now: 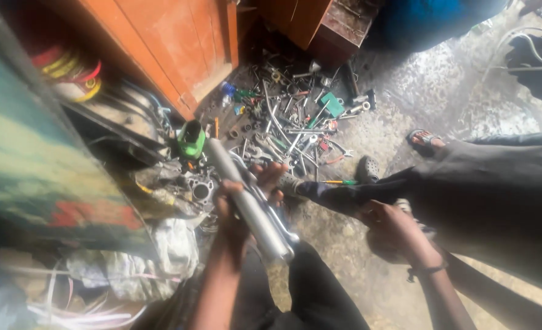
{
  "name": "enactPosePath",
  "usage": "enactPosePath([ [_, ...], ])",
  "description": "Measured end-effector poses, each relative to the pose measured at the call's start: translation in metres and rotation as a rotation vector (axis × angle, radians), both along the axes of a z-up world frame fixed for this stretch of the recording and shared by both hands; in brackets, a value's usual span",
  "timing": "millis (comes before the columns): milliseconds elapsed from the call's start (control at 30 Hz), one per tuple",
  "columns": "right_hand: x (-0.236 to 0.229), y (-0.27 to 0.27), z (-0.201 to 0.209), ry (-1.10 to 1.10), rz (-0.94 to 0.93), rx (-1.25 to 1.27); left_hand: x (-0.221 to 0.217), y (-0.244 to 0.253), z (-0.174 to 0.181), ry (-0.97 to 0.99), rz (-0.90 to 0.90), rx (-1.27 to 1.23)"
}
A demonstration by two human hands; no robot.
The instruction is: Repairing and assembling the internal components of a motorcycle front fork on a workshop floor.
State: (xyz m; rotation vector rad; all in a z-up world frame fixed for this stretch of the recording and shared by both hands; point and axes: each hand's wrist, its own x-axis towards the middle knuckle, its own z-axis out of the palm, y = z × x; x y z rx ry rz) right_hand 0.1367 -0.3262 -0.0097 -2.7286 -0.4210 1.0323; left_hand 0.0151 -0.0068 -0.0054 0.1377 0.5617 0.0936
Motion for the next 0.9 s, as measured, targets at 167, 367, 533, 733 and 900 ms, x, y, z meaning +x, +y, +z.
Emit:
enactPosePath([
  [167,0.021,0.011,-0.021,-0.063,-0.048,0.131,0.027,-0.025,-0.039,-0.204,-0.066,-0.140],
  [367,-0.004,0.090,-0.113,0.805,-0.638,0.697,0.062,-0.046,-0.142,-0.395,-0.209,-0.372],
  [533,-0.039,0.084,-0.322,0.911,-0.932,0.809,0.093,-0.034,-0.187,-0.362,-0.231,-0.311],
  [733,-0.006,0.111,-0.402,0.848,-0.935,1.083,0.105,-0.027,-0.270,-0.468,-0.281,-0.355],
  [900,0.072,0.099,-0.450,0.071,-1.029,1.266,0.102,-0.037,-0.400,-0.219,-0.229,0.038],
])
